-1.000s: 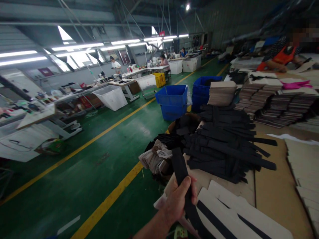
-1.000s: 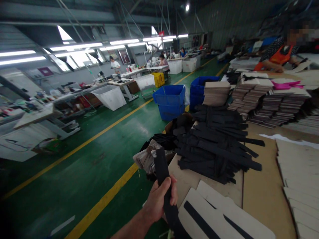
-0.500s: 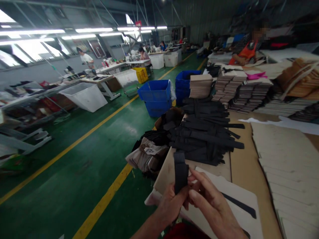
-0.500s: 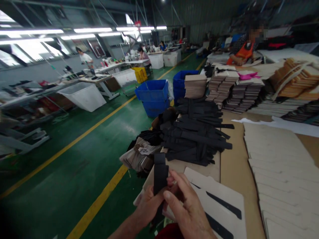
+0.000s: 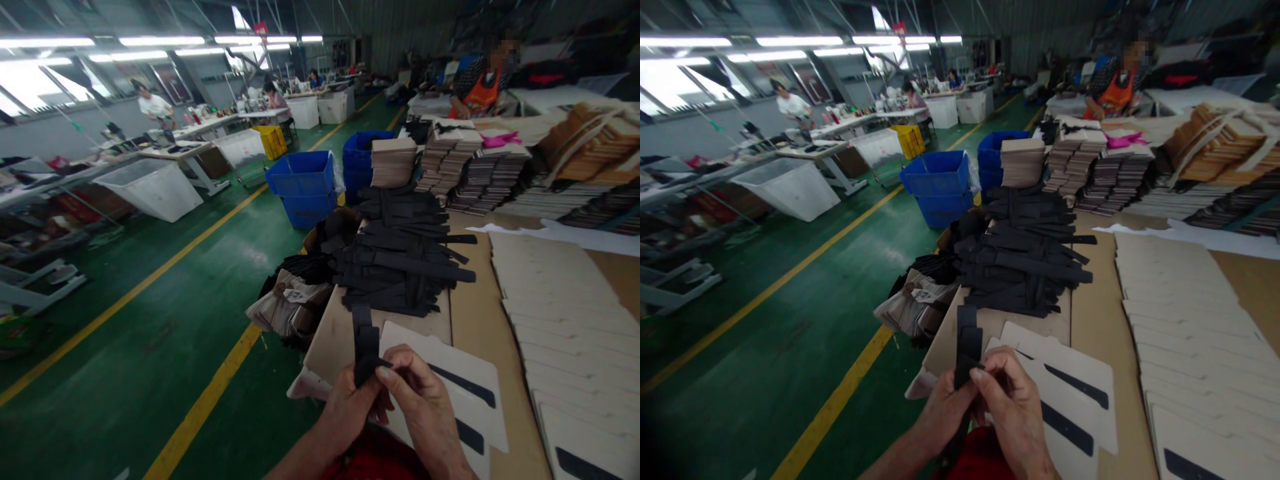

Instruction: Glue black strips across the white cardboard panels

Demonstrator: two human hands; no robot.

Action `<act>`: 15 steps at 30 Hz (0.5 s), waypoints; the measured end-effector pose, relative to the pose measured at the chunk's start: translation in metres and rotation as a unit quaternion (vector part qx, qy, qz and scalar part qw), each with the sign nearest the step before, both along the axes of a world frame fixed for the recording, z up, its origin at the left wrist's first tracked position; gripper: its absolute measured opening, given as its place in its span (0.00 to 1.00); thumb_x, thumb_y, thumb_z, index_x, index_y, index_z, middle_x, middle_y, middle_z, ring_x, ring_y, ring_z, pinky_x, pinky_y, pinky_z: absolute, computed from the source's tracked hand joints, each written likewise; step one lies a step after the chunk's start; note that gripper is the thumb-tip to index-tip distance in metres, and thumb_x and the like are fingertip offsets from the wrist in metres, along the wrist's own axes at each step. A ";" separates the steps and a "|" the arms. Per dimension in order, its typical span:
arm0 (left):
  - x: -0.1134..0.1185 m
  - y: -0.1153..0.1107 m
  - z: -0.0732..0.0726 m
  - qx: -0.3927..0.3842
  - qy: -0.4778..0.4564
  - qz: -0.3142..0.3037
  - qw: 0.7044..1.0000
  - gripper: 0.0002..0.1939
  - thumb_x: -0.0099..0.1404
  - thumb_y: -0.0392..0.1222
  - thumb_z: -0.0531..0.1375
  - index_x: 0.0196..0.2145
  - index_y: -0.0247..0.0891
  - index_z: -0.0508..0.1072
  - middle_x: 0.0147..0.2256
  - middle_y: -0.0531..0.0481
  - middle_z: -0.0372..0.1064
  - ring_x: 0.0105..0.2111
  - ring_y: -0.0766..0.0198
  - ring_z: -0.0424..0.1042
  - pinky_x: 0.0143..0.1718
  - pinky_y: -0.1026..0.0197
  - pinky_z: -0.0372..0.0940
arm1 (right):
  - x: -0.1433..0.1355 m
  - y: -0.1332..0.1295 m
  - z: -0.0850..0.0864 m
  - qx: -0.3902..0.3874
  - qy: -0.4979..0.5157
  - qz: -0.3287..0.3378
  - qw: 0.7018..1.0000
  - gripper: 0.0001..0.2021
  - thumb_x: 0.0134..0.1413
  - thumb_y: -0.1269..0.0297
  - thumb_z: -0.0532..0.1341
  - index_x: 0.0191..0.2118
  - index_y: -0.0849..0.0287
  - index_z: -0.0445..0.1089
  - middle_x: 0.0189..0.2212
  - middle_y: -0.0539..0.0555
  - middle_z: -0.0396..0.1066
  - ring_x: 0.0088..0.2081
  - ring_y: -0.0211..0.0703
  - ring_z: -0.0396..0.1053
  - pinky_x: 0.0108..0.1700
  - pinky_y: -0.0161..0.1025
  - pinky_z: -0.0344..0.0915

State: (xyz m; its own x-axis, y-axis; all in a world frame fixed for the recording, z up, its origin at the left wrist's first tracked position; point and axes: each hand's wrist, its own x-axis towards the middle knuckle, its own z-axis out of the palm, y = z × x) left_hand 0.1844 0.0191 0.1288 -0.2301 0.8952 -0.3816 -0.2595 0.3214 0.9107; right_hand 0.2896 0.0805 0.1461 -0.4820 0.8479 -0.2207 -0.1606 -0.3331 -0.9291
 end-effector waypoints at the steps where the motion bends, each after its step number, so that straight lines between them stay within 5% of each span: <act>1: 0.001 -0.001 -0.001 -0.008 -0.009 0.004 1.000 0.27 0.60 0.64 0.60 0.27 0.33 0.71 0.18 0.53 0.64 0.17 0.69 0.63 0.20 0.67 0.58 | 0.000 -0.002 -0.003 0.004 -0.008 0.007 1.000 0.14 0.49 0.56 0.68 0.27 0.58 0.65 0.29 0.47 0.60 0.23 0.32 0.60 0.20 0.31 0.61; 7: -0.004 -0.013 -0.004 -0.052 -0.077 0.005 0.996 0.25 0.52 0.60 0.68 0.32 0.33 0.73 0.22 0.50 0.71 0.20 0.66 0.69 0.23 0.66 0.60 | 0.008 -0.010 -0.020 -0.115 0.079 0.081 0.987 0.13 0.52 0.54 0.66 0.29 0.57 0.68 0.21 0.46 0.62 0.20 0.34 0.63 0.22 0.34 0.63; 11: -0.022 -0.025 -0.015 -0.092 -0.097 0.064 0.989 0.26 0.57 0.64 0.62 0.30 0.34 0.73 0.26 0.45 0.74 0.22 0.64 0.70 0.24 0.64 0.61 | 0.038 0.011 -0.016 -0.174 0.192 -0.077 0.963 0.10 0.50 0.57 0.68 0.34 0.55 0.71 0.30 0.50 0.69 0.35 0.40 0.70 0.41 0.41 0.71; 13: -0.035 -0.035 -0.021 -0.094 -0.085 0.106 0.986 0.24 0.61 0.61 0.60 0.25 0.34 0.71 0.23 0.48 0.71 0.20 0.68 0.65 0.23 0.65 0.58 | 0.065 0.029 -0.012 -0.193 0.226 -0.144 0.944 0.10 0.49 0.59 0.69 0.35 0.53 0.70 0.28 0.47 0.64 0.30 0.33 0.66 0.35 0.33 0.70; 15: -0.051 -0.048 -0.024 -0.057 -0.070 0.132 0.987 0.20 0.61 0.57 0.61 0.26 0.35 0.71 0.20 0.54 0.65 0.19 0.71 0.59 0.24 0.66 0.54 | 0.096 0.048 -0.010 -0.191 0.233 -0.172 0.938 0.10 0.48 0.62 0.69 0.37 0.53 0.69 0.25 0.44 0.58 0.21 0.26 0.56 0.22 0.22 0.60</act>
